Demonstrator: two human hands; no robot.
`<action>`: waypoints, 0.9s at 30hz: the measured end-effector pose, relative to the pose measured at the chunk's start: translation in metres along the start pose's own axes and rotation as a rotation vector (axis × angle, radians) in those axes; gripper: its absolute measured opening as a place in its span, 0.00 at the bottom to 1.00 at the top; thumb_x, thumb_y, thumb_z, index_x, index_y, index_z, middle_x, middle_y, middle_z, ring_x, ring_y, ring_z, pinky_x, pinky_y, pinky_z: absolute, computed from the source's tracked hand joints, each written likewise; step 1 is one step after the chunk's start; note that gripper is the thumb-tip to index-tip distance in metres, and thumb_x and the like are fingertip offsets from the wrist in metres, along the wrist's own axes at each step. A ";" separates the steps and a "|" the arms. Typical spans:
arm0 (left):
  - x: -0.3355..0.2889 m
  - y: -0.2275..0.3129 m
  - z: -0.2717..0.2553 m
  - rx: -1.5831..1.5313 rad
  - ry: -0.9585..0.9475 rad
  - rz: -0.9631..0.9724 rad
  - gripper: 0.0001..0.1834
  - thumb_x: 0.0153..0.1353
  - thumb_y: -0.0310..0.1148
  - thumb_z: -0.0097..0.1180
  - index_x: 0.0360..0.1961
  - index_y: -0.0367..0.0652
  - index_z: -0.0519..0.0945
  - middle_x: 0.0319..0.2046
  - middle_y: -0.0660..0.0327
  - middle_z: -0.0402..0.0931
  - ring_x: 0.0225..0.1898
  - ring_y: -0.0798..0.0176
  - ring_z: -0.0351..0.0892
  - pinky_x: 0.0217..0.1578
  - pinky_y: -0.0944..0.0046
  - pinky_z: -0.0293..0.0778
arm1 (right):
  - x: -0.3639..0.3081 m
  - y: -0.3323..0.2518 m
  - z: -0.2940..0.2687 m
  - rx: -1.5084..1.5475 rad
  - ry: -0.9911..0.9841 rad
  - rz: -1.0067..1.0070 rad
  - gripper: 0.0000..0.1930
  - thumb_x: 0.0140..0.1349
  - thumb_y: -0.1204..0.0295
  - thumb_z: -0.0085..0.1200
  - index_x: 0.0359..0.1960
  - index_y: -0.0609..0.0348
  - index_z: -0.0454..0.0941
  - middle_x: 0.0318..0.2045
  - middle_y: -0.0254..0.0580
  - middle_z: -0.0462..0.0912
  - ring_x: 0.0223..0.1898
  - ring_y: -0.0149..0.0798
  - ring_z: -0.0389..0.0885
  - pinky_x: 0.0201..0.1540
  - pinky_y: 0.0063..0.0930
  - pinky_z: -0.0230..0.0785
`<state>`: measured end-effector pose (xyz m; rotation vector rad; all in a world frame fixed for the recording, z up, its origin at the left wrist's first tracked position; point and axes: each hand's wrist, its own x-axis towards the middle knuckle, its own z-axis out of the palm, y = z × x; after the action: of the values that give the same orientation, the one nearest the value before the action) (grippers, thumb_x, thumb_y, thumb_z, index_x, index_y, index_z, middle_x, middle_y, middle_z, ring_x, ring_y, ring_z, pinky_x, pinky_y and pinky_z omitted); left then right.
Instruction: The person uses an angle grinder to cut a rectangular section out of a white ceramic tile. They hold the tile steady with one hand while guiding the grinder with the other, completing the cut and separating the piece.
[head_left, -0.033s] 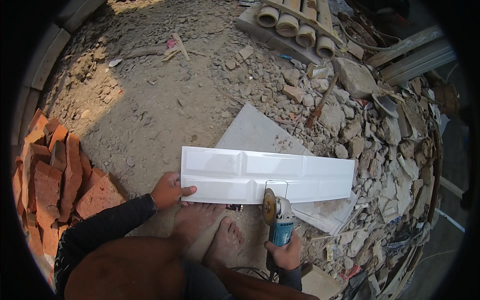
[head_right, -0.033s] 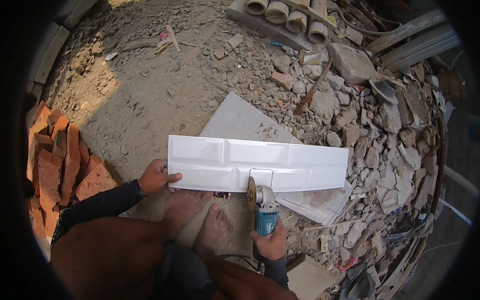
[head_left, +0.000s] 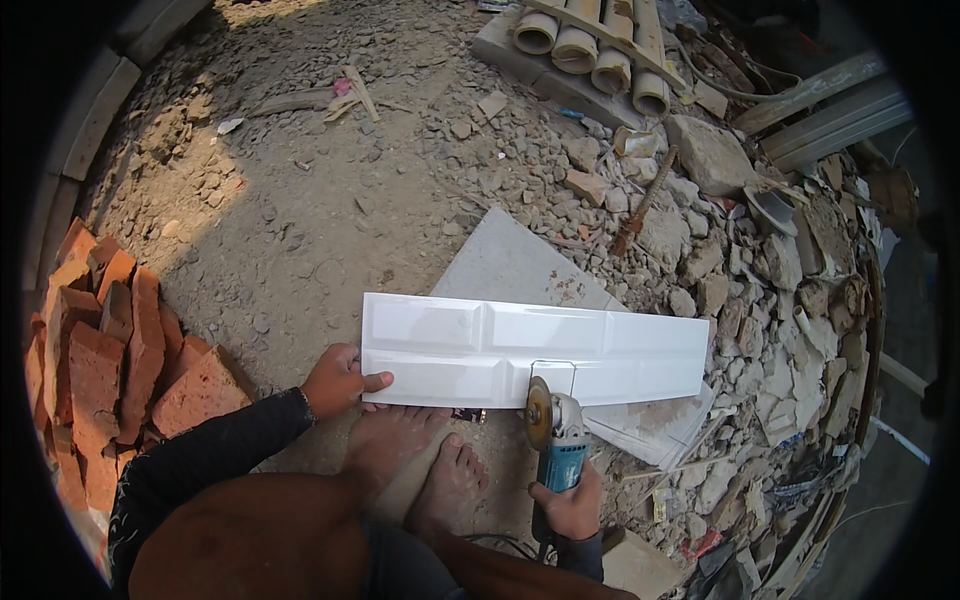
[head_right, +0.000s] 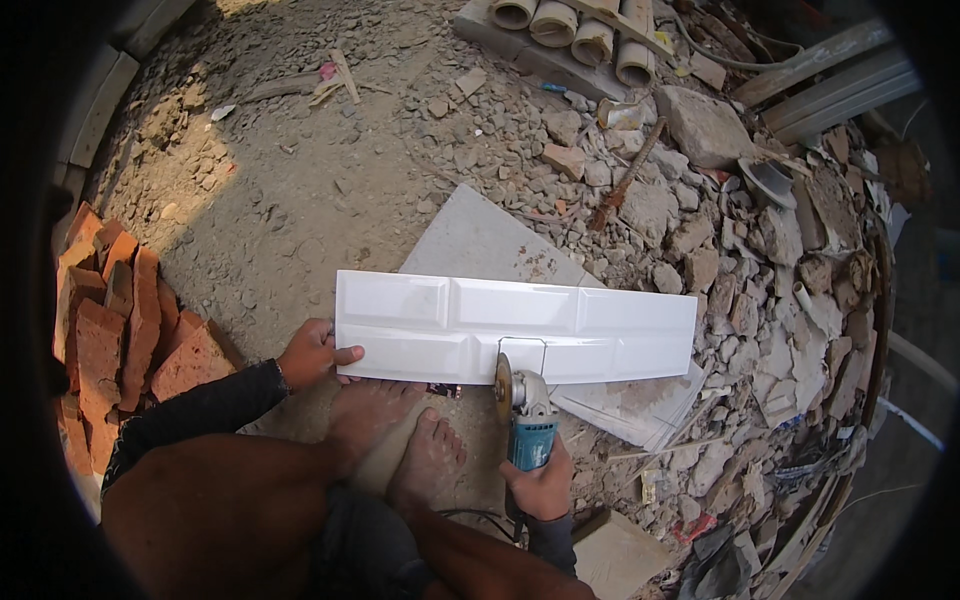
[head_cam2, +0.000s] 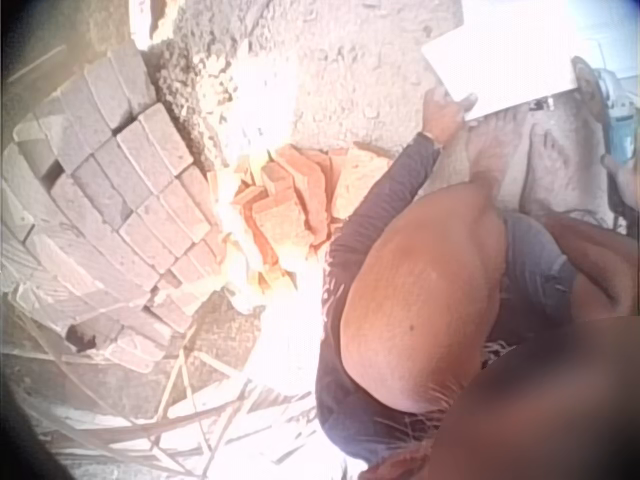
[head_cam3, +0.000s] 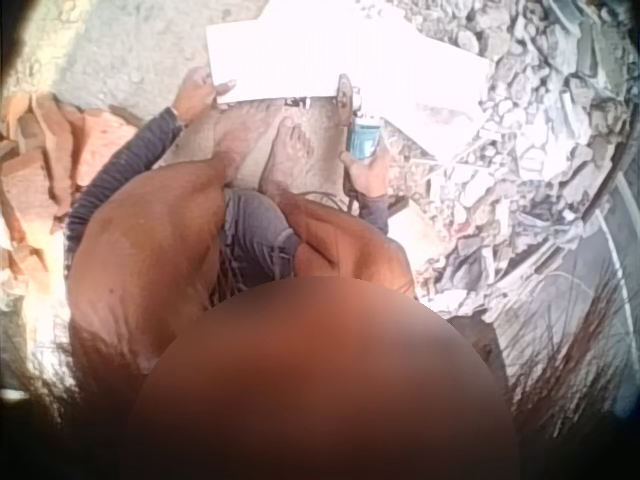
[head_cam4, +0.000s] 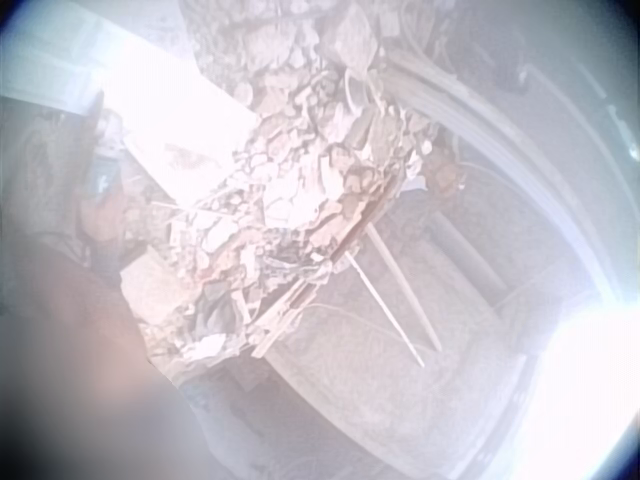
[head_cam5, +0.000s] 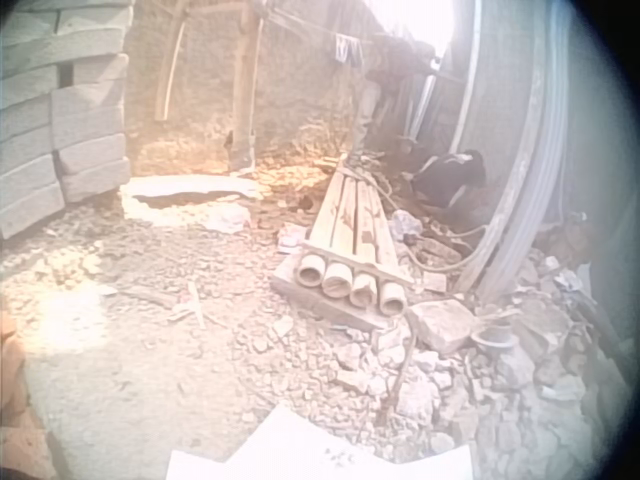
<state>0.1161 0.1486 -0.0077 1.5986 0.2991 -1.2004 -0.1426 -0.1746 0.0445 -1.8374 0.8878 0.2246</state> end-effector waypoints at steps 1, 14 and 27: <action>0.000 0.000 0.000 0.009 0.008 -0.005 0.23 0.72 0.32 0.72 0.55 0.21 0.80 0.40 0.49 0.90 0.34 0.59 0.92 0.34 0.60 0.90 | -0.001 0.000 0.001 0.013 0.004 0.008 0.26 0.47 0.77 0.74 0.50 0.67 0.82 0.38 0.42 0.89 0.38 0.36 0.87 0.48 0.35 0.81; -0.003 0.003 0.000 0.008 -0.012 -0.007 0.23 0.72 0.32 0.72 0.56 0.22 0.80 0.41 0.49 0.90 0.36 0.60 0.92 0.35 0.60 0.91 | 0.005 -0.005 0.003 0.041 -0.008 0.048 0.27 0.47 0.76 0.73 0.52 0.67 0.80 0.39 0.44 0.89 0.40 0.38 0.87 0.49 0.36 0.81; -0.006 0.010 0.003 0.013 -0.001 -0.018 0.23 0.72 0.33 0.72 0.56 0.23 0.80 0.42 0.49 0.90 0.36 0.59 0.92 0.35 0.61 0.91 | 0.006 -0.001 0.004 0.034 0.016 0.049 0.27 0.47 0.74 0.73 0.51 0.67 0.81 0.39 0.50 0.90 0.40 0.44 0.89 0.50 0.39 0.81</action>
<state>0.1187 0.1446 0.0035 1.6092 0.3062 -1.2187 -0.1368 -0.1740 0.0408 -1.7897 0.9429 0.2246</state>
